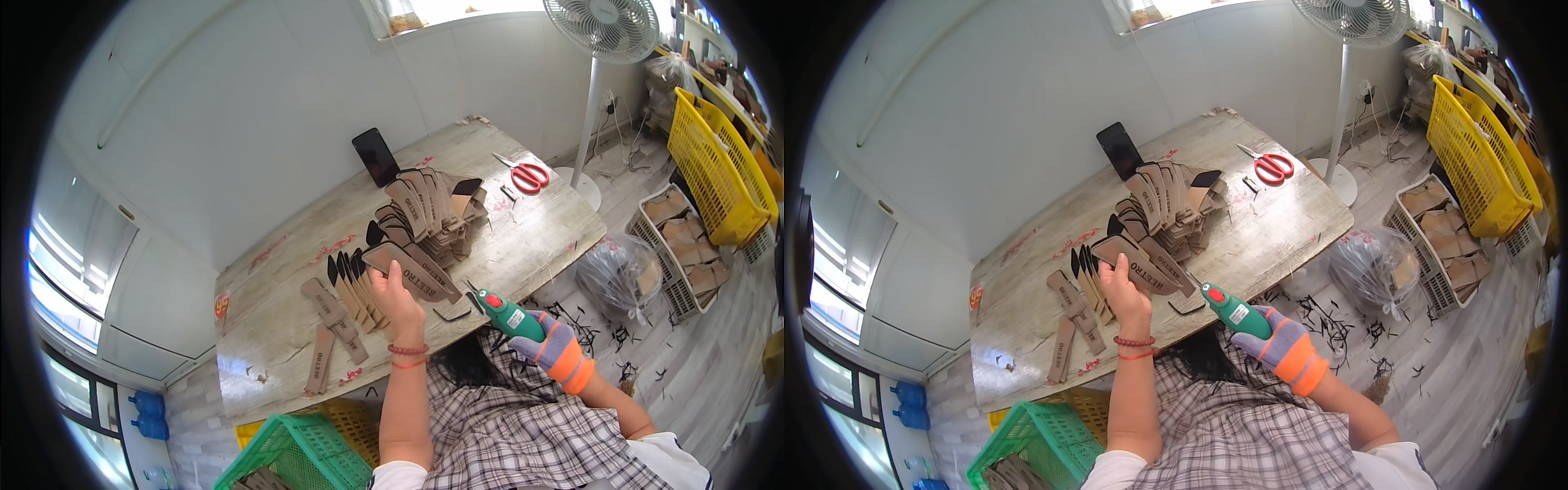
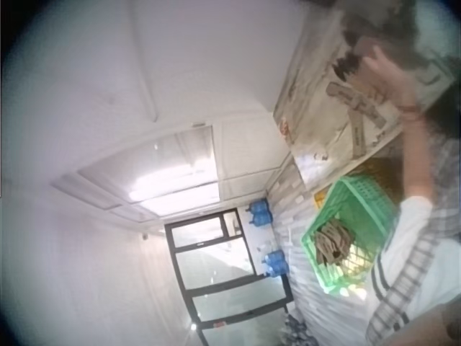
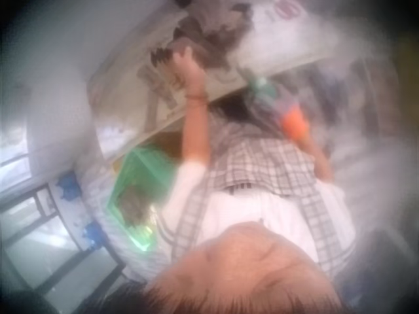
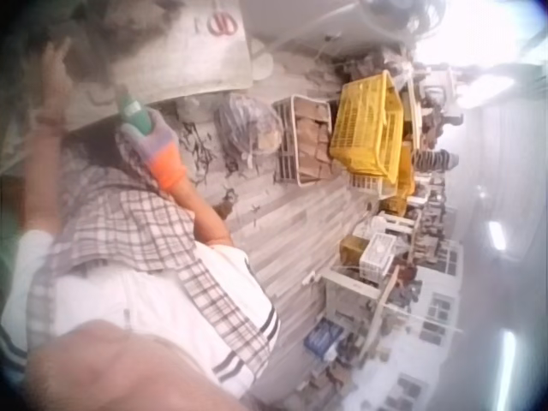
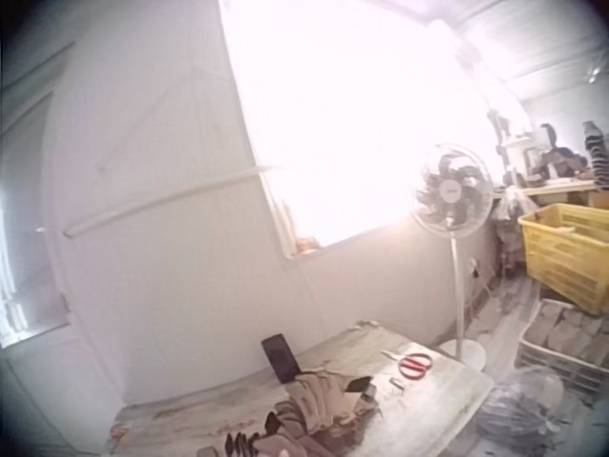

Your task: The person uses a rotary tool to trim the edges of small cardboard pieces labeled 'BEETRO' at a workbench. They handle each piece one at a time, rotating it while trimming, and place finished pieces into a green crate below.

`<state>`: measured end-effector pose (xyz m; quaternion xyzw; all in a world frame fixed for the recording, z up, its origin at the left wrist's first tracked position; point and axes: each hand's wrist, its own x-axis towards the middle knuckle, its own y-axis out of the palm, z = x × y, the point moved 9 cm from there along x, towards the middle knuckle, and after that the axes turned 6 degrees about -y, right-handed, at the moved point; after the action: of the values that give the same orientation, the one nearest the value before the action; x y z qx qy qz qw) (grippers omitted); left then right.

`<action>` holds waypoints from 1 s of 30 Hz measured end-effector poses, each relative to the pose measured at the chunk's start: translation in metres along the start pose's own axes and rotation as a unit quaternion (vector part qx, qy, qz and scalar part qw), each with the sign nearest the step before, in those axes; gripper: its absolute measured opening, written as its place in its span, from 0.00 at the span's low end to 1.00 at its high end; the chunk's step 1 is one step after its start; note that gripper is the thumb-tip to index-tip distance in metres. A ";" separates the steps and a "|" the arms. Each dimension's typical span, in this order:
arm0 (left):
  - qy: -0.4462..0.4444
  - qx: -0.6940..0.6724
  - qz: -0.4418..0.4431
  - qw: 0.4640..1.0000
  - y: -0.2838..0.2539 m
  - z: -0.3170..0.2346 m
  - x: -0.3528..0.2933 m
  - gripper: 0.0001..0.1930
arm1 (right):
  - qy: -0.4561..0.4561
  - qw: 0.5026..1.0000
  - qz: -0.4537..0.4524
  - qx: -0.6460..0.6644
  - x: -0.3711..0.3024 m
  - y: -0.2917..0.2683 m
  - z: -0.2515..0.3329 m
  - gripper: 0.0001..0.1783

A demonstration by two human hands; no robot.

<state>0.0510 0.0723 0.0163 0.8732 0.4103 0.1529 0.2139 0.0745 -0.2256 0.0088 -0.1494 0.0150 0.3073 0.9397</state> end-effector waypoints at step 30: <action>-0.164 -0.108 0.039 0.980 0.066 0.044 -0.089 0.02 | -0.021 0.992 -0.065 0.107 -0.012 -0.022 0.014 0.29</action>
<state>0.0584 -0.0460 0.0033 0.8735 0.3163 0.0595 0.3652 0.0771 -0.2451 0.0295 -0.0421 0.0180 0.2450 0.9685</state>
